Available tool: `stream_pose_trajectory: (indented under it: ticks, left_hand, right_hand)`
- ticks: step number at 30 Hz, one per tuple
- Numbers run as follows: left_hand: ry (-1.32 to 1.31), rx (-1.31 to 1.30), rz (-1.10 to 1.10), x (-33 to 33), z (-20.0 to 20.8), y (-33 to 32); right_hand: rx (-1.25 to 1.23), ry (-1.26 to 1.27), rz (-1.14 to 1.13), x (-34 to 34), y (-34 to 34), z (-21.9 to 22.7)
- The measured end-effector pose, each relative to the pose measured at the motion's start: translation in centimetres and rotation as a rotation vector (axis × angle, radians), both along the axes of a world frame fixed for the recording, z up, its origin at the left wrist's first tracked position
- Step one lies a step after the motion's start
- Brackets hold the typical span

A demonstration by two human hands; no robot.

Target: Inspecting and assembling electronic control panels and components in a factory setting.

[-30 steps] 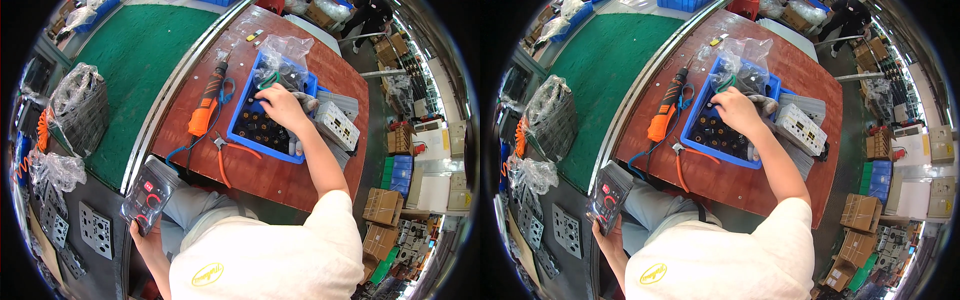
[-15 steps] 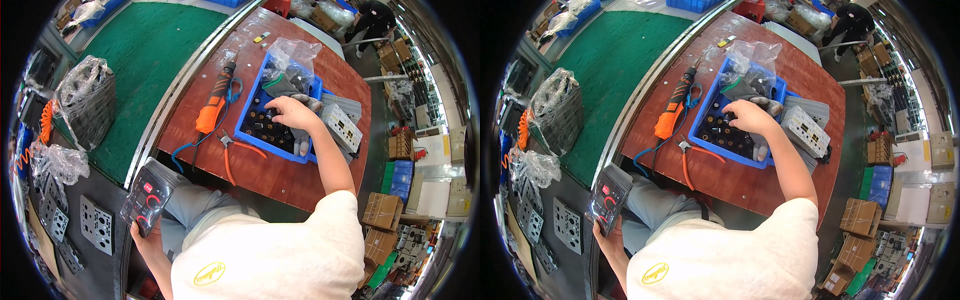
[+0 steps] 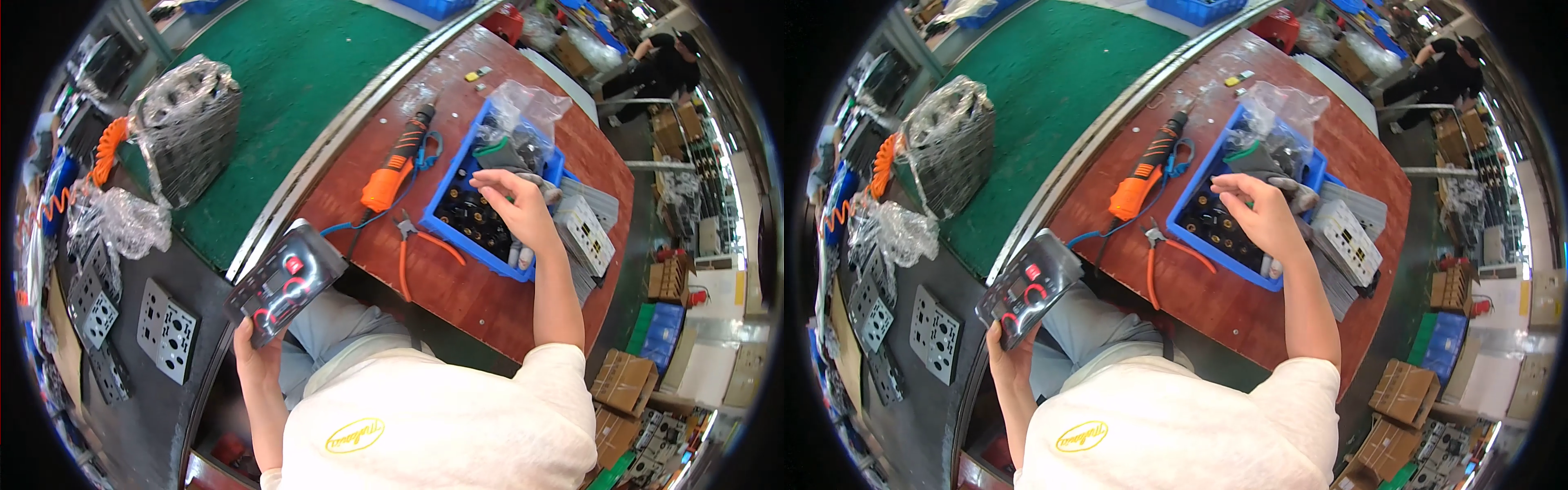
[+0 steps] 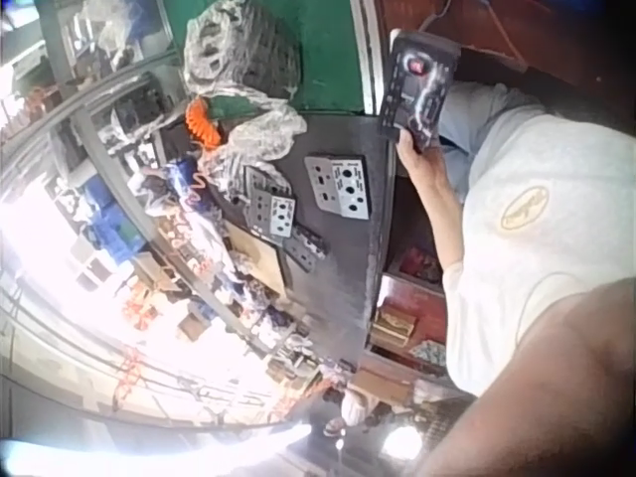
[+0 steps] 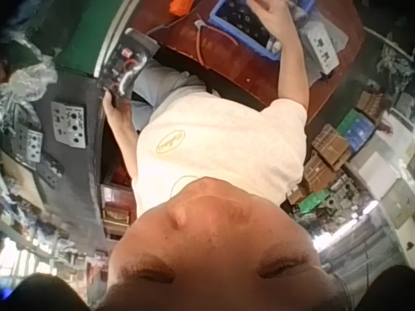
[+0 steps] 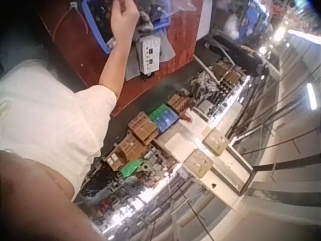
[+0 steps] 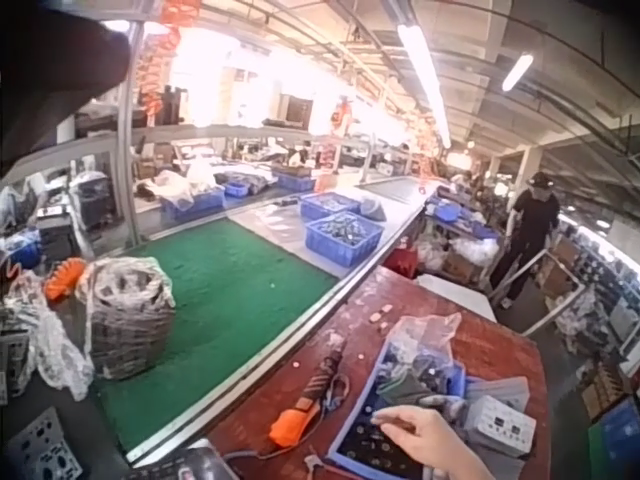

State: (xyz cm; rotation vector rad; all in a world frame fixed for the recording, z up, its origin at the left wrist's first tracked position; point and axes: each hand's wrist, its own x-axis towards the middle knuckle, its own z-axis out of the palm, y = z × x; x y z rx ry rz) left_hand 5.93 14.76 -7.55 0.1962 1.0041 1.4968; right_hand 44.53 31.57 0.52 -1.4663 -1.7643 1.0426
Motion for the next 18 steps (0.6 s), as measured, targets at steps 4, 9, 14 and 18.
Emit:
stream_pose_trajectory:
  ticks: [4, 9, 14, 18]
  left_hand:
    - [0.015, -0.017, -0.06, 0.8, -0.1, 2.2]
    - [0.006, -0.036, -0.068, 2.6, 0.7, 6.5]
    - [0.008, -0.02, -0.056, 3.9, 0.2, 9.5]
    - [-0.025, -0.013, -0.063, 4.2, -0.1, 10.4]
  right_hand:
    - [0.031, 0.091, 0.013, -1.8, -0.9, 0.1]
    - [0.166, -0.026, 0.007, -5.1, -1.9, -1.3]
    - [0.566, -0.584, 0.563, -9.7, -2.1, -2.9]
    - [0.677, -0.768, 0.628, -11.2, 0.6, -4.5]
